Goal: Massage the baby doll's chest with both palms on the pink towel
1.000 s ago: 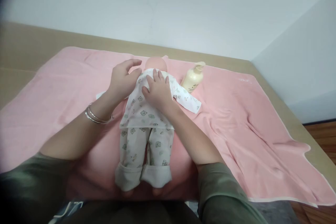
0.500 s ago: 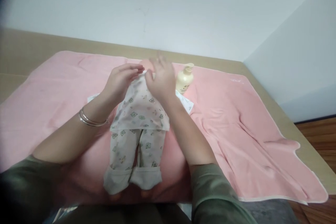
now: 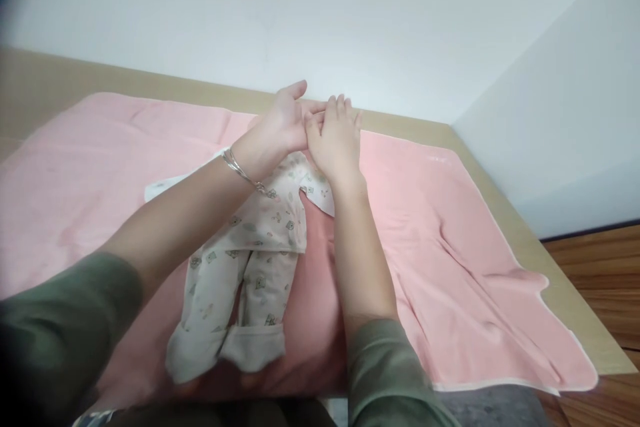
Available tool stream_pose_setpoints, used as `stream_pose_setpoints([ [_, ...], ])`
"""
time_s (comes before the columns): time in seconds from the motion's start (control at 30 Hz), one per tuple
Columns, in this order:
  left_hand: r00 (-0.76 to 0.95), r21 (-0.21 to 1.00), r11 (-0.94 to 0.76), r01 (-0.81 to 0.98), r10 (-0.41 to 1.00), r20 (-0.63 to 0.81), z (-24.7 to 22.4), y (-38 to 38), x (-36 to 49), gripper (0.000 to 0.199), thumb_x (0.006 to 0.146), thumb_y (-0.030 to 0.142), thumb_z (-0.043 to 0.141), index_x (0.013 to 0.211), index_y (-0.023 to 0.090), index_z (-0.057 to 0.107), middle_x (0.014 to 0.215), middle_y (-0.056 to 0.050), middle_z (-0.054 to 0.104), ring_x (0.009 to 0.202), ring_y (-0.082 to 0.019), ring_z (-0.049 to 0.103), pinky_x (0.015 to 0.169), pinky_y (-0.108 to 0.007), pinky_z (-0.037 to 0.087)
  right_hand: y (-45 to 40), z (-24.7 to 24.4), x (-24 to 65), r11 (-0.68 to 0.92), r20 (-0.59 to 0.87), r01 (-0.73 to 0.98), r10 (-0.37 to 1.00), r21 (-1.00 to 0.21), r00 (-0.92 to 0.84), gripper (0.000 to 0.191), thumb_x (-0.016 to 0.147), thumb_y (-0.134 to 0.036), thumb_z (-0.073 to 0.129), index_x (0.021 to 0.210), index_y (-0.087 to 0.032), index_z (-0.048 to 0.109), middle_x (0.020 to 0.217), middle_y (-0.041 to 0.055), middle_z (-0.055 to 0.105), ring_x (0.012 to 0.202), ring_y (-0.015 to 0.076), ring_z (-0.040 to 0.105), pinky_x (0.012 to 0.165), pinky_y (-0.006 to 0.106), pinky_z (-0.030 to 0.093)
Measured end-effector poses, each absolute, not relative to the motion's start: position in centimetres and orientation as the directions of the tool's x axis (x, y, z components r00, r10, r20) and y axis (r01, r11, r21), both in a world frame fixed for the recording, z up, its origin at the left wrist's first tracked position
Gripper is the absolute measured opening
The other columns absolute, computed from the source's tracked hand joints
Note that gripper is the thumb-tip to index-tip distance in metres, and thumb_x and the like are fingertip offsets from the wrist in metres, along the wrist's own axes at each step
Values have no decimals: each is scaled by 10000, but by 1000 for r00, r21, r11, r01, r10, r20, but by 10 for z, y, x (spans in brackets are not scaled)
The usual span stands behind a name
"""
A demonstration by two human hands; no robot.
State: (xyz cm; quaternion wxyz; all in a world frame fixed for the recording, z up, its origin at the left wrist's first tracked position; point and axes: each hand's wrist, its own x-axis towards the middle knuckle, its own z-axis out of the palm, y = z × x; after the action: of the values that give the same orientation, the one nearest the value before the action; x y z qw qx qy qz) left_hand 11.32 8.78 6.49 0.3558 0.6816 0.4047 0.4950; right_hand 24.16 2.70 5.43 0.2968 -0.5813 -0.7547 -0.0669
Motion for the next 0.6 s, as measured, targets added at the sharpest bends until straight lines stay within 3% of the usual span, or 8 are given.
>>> stream_pose_setpoints([
  [0.13, 189, 929, -295, 222, 948, 256, 60, 81, 116, 529, 1105, 409, 207, 1201, 133, 648, 1307, -165, 687, 1466, -336, 536, 1141, -534, 513, 29, 48, 237, 316, 522, 917, 839, -244, -150, 735, 1090, -577, 154, 1485, -91, 540, 1534, 240, 583, 1529, 412, 437, 1278, 759, 173],
  [0.23, 219, 980, -135, 145, 970, 101, 61, 75, 107, 535, 1091, 317, 160, 1212, 132, 647, 1259, -159, 709, 1404, -297, 602, 1108, -506, 553, 27, 47, 234, 291, 524, 932, 840, -215, -142, 728, 1087, -583, 193, 1387, -74, 618, 1457, 253, 640, 1484, 428, 477, 1258, 732, 243],
  [0.33, 226, 998, 56, 42, 972, -65, 66, 63, 86, 542, 1083, 331, 153, 1275, 143, 624, 1275, -156, 707, 1314, -250, 672, 1082, -453, 590, 27, 47, 231, 276, 520, 939, 844, -206, -134, 709, 1083, -586, 217, 1320, -81, 654, 1401, 260, 670, 1456, 428, 493, 1233, 704, 292],
  [0.47, 320, 1000, 7, 23, 947, -14, 75, 28, 47, 536, 1079, 481, 212, 1274, 214, 634, 1253, -109, 713, 1331, -244, 673, 1094, -432, 600, 31, 45, 228, 280, 529, 936, 839, -214, -130, 704, 1074, -605, 216, 1260, -113, 683, 1340, 252, 698, 1397, 426, 530, 1188, 696, 334],
  [0.53, 364, 998, 48, 47, 930, -62, 82, 2, 30, 546, 1068, 485, 212, 1226, 211, 656, 1278, -130, 711, 1379, -261, 647, 1093, -429, 595, 32, 45, 227, 258, 531, 944, 840, -204, -115, 710, 1070, -606, 223, 1250, -98, 686, 1297, 261, 707, 1366, 433, 548, 1173, 701, 341],
  [0.6, 356, 998, -9, 68, 934, -16, 91, -26, 15, 610, 1075, 447, 141, 1251, 194, 667, 1251, -132, 723, 1336, -270, 680, 1020, -476, 616, 32, 44, 226, 232, 534, 955, 839, -185, -100, 698, 1069, -593, 237, 1246, -91, 688, 1259, 260, 714, 1333, 430, 566, 1162, 698, 349],
])
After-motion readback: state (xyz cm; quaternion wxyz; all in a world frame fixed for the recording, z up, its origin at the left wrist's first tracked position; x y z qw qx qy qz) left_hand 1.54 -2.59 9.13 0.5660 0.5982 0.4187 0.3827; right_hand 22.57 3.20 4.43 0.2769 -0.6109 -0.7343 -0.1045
